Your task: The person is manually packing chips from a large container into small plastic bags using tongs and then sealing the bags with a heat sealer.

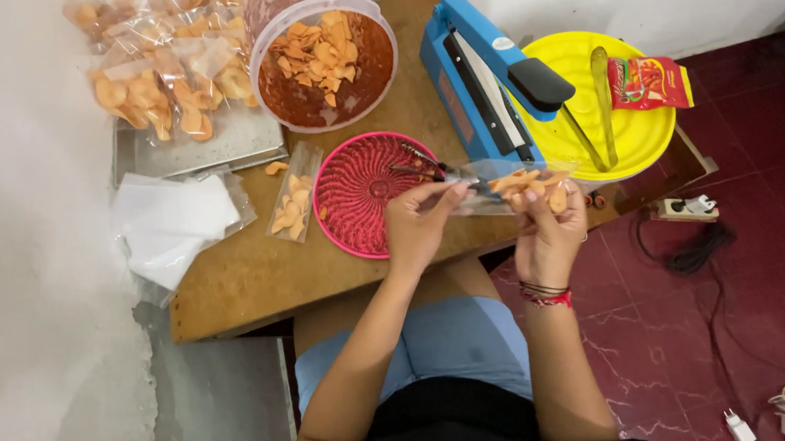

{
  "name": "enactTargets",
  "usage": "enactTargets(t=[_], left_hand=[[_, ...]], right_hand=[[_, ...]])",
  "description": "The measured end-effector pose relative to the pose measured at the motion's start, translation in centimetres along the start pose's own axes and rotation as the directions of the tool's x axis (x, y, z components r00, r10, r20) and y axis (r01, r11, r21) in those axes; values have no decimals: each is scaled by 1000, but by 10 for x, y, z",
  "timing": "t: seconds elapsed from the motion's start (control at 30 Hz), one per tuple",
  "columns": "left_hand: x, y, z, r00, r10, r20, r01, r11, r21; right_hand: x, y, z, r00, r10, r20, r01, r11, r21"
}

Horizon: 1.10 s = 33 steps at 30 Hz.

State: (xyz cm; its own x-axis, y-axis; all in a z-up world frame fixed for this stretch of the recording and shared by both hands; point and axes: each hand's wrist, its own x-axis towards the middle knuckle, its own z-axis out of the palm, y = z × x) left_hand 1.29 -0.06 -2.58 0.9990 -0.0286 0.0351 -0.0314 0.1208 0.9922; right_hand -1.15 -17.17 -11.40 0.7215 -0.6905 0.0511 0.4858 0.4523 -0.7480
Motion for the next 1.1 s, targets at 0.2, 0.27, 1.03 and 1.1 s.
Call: enactTargets(t=[0.2, 0.27, 1.03, 1.1], left_hand=[[-3, 15, 8, 999, -42, -15, 41, 999, -31], [-3, 9, 6, 999, -13, -46, 13, 1000, -19], [-10, 13, -22, 994, 106, 37, -111, 985, 135], [-13, 13, -21, 987, 161, 2, -153, 934, 323]], right_hand=[[-20, -26, 34, 1000, 7, 20, -9, 993, 117], [-27, 3, 21, 997, 56, 53, -66, 974, 215], [-34, 19, 42, 978, 183, 98, -188, 981, 41], [-36, 23, 41, 980, 181, 80, -184, 983, 23]])
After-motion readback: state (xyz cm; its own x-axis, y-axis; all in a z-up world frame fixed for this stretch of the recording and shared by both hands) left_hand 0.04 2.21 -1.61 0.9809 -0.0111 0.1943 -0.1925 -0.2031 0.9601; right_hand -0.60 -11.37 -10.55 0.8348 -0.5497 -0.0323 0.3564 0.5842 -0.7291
